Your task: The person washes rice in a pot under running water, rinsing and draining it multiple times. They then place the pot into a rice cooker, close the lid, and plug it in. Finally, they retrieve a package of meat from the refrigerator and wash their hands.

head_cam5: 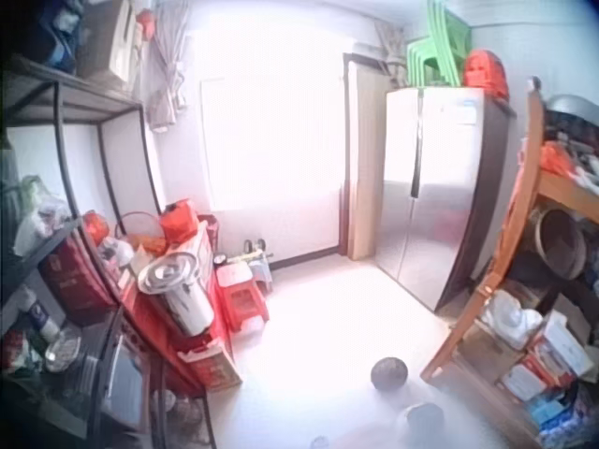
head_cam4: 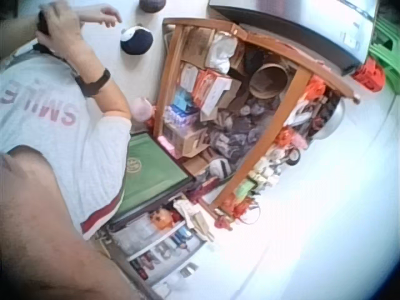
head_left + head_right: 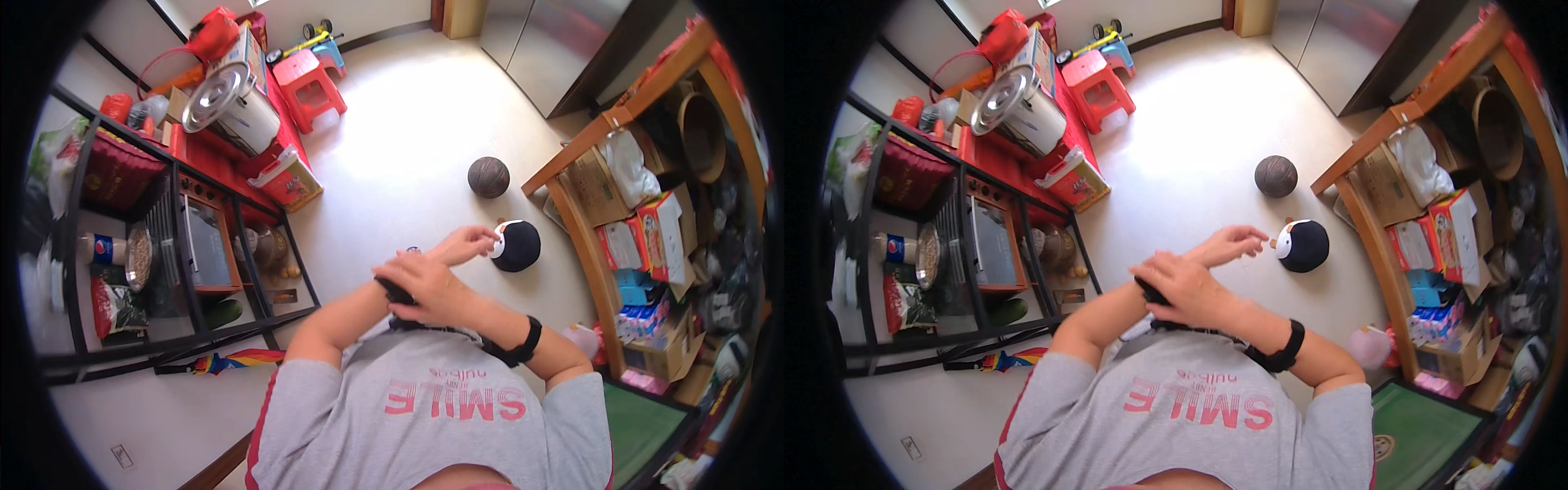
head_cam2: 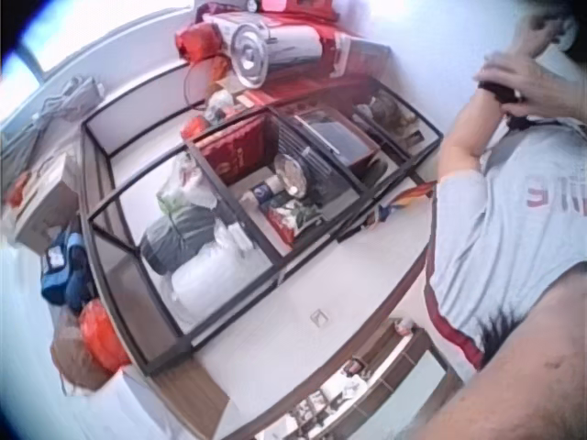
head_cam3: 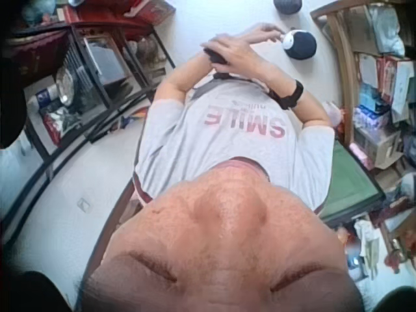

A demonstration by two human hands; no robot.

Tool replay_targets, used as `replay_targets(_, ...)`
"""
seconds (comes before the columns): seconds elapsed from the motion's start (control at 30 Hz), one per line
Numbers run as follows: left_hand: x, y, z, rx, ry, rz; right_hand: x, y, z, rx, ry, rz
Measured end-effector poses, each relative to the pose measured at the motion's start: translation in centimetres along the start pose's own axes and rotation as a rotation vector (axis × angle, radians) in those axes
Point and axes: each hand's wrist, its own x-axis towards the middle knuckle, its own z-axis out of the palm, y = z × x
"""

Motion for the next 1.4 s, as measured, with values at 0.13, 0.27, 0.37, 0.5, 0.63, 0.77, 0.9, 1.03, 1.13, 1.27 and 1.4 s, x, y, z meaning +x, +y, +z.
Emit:
replay_targets(0.13,8.1,4.7,-4.5,0.359,0.072,0.147,6.8,7.2,-8.8,0.072,-0.124,0.235)
replay_targets(0.27,15.3,10.2,-9.7,0.455,-0.071,0.098,13.0,14.0,-14.8,0.068,0.083,0.266)
replay_targets(0.37,21.9,11.6,-12.2,0.565,-0.093,-0.027,15.9,19.5,-17.6,0.105,0.030,0.269)
replay_targets(0.5,34.2,11.7,-18.1,0.228,-0.375,0.037,20.1,29.6,-20.9,-0.207,0.134,0.047)
replay_targets(0.63,44.7,15.1,-24.9,0.068,-0.320,0.050,25.0,39.0,-28.3,-0.137,0.157,-0.052)
replay_targets(0.77,54.1,21.6,-33.0,0.049,-0.240,-0.009,30.4,46.8,-36.9,-0.177,0.281,-0.052)
replay_targets(0.9,63.8,27.5,-40.1,-0.090,-0.135,0.007,33.5,53.7,-45.3,-0.023,0.401,0.196)
replay_targets(1.03,77.4,33.9,-45.0,-0.094,-0.090,0.182,34.6,61.1,-52.4,-0.162,0.502,0.339)
replay_targets(1.13,89.1,39.2,-46.9,-0.120,-0.169,0.332,34.5,66.4,-57.0,-0.219,0.601,0.477)
replay_targets(1.27,103.0,45.8,-47.0,-0.147,-0.260,0.398,34.4,71.4,-62.5,-0.321,0.734,0.725)
replay_targets(1.4,115.5,50.9,-45.4,-0.105,-0.233,0.411,34.4,75.0,-66.9,-0.480,0.826,0.867)
